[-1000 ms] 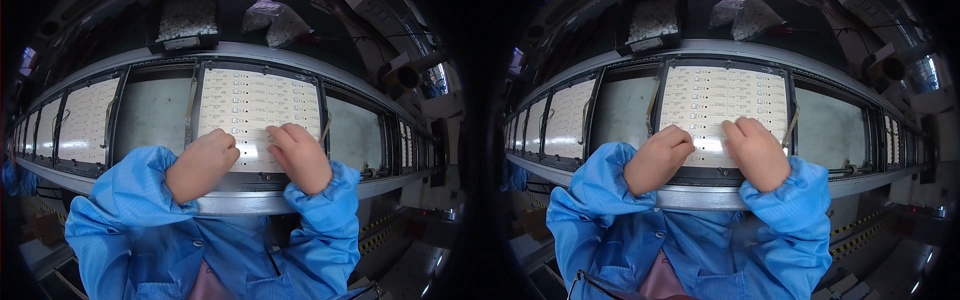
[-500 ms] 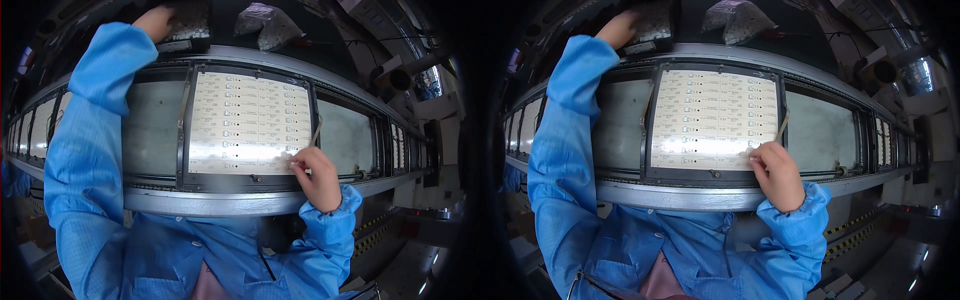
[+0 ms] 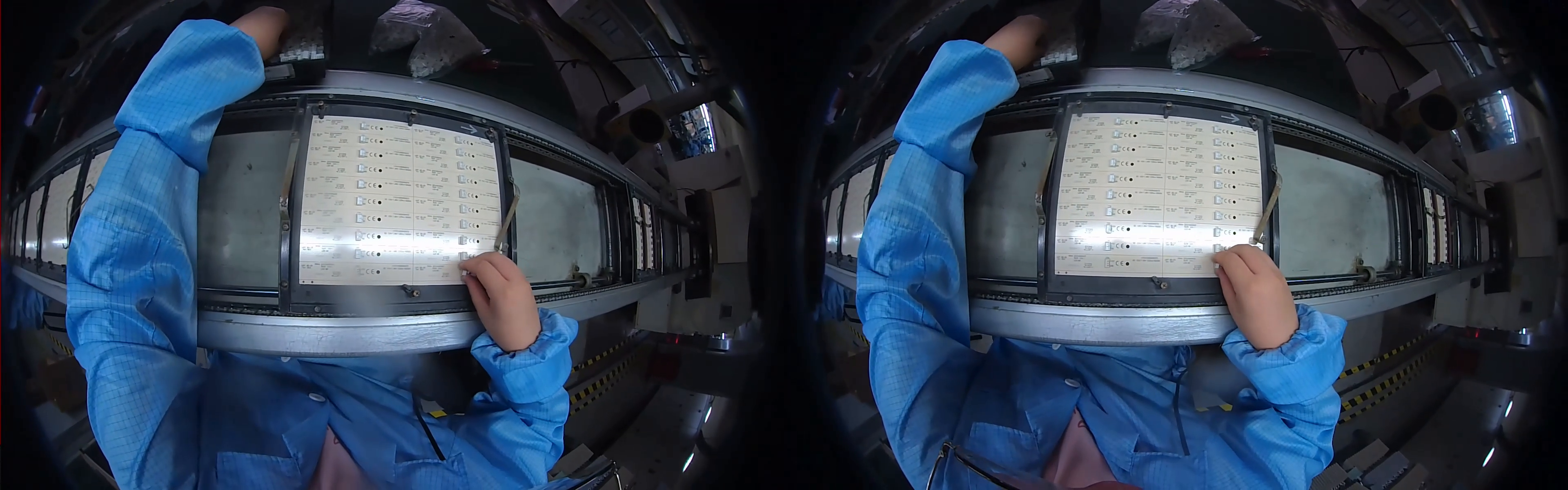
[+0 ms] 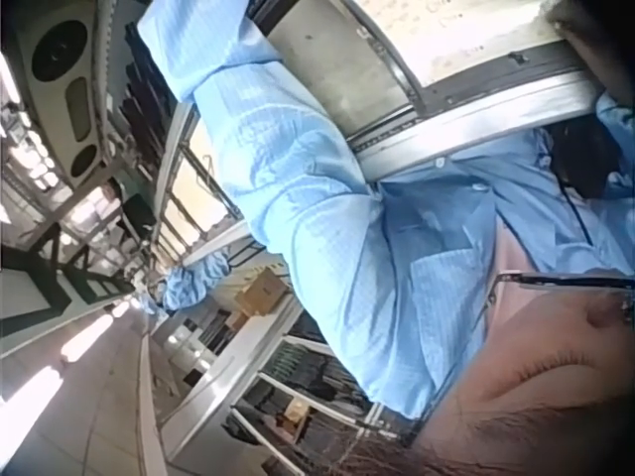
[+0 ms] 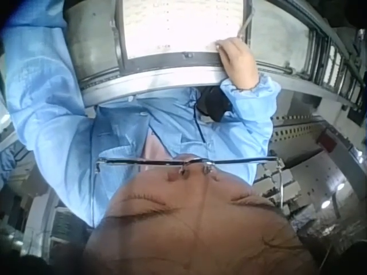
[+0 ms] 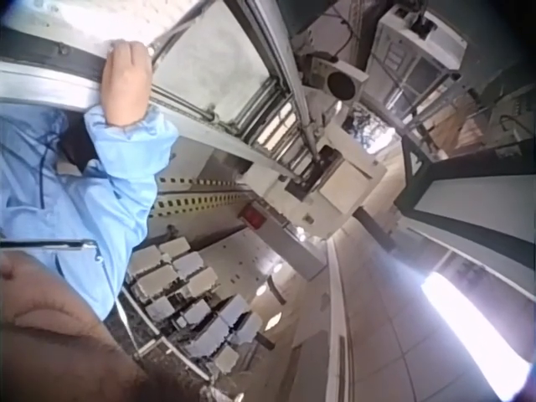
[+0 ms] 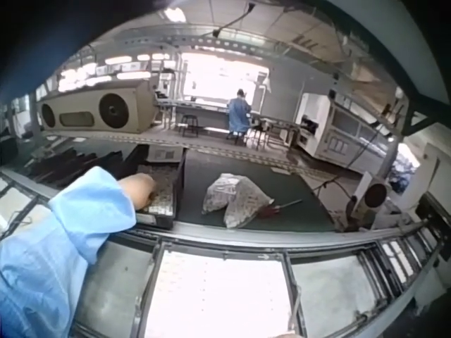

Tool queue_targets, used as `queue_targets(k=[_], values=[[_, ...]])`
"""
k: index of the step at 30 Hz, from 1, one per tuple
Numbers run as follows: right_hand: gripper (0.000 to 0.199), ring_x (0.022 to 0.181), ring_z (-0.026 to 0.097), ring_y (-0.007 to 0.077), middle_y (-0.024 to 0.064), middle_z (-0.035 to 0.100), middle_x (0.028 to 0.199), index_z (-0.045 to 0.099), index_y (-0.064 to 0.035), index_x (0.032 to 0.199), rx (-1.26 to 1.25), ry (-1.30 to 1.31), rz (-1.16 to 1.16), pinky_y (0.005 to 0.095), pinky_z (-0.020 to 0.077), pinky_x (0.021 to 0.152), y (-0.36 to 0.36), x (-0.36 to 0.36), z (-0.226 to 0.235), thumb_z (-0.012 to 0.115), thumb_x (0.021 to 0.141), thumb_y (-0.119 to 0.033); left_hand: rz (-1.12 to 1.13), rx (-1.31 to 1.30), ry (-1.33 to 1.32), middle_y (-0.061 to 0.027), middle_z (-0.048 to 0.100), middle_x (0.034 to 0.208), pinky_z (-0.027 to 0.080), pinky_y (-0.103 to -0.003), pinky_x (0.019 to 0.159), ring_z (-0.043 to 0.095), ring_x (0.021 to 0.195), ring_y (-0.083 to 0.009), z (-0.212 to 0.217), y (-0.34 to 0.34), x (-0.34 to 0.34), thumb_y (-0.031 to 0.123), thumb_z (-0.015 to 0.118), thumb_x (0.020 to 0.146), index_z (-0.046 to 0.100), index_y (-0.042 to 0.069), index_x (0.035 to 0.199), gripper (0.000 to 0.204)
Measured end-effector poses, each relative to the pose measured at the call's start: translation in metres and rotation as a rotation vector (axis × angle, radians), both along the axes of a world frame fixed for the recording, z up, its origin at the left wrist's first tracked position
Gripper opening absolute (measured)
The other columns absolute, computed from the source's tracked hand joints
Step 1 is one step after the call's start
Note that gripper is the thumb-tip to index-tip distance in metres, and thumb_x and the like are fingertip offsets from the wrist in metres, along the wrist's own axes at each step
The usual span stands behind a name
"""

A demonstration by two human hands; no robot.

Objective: The person picks electronic components from a component container and places them onto LED circuit board panels. This is done using tweezers to precisely position the components.

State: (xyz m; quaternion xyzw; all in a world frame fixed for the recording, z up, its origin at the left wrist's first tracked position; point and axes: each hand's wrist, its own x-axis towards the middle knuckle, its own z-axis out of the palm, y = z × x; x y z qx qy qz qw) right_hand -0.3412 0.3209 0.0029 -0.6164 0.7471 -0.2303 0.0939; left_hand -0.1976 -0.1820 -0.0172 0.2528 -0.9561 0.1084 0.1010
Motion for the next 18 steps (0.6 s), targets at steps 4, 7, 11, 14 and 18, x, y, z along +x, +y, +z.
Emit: queue_targets(k=[4,7,11,14,18], values=[[0.018,0.082,0.062,0.0309,0.013,0.061,0.09,0.063,0.0003,0.094,-0.013,-0.017,-0.002,0.0359,0.0515,0.073,0.001,-0.002,-0.002,0.064,0.077,0.006,0.057,0.104,0.091,-0.0243,0.064,0.089,0.048,-0.047,0.081,0.061,0.091,-0.0411,0.064,0.076,-0.001,0.012,0.061,0.072,0.064,-0.001,0.086,0.02],[0.018,0.082,0.062,0.0308,0.0129,0.06,0.09,0.063,0.0004,0.093,-0.041,-0.037,0.027,0.0357,0.0512,0.073,-0.001,-0.001,-0.002,0.065,0.076,0.006,0.105,0.161,0.222,-0.0242,0.064,0.085,0.049,-0.044,0.077,0.062,0.086,-0.0401,0.099,0.108,0.019,0.01,0.059,0.075,0.062,-0.003,0.087,0.018],[0.018,0.082,0.062,0.0308,0.0132,0.06,0.089,0.063,0.0006,0.092,-0.039,-0.027,0.017,0.0355,0.0511,0.072,-0.002,0.0,-0.003,0.065,0.075,0.007,-0.097,0.585,0.419,-0.0095,0.065,0.085,0.051,-0.028,0.067,0.062,0.074,-0.0175,0.097,0.145,0.045,0.005,0.058,0.087,0.064,0.002,0.099,0.014],[0.016,0.082,0.061,0.0307,0.0135,0.06,0.089,0.062,0.001,0.09,0.002,-0.047,-0.033,0.0353,0.0511,0.072,0.0,0.0,-0.005,0.066,0.075,0.007,-0.229,0.886,0.393,-0.0107,0.066,0.083,0.05,-0.029,0.068,0.062,0.075,-0.017,0.088,0.224,0.06,0.008,0.057,0.086,0.065,0.0,0.095,0.014],[0.016,0.082,0.061,0.0305,0.0129,0.06,0.089,0.062,0.0014,0.087,-0.045,-0.052,0.018,0.0348,0.0503,0.073,0.0,-0.002,-0.003,0.067,0.074,0.007,-0.252,1.337,0.229,-0.0094,0.067,0.086,0.054,-0.024,0.067,0.066,0.075,-0.0118,0.066,0.292,0.087,0.002,0.06,0.089,0.063,-0.001,0.107,0.018]])
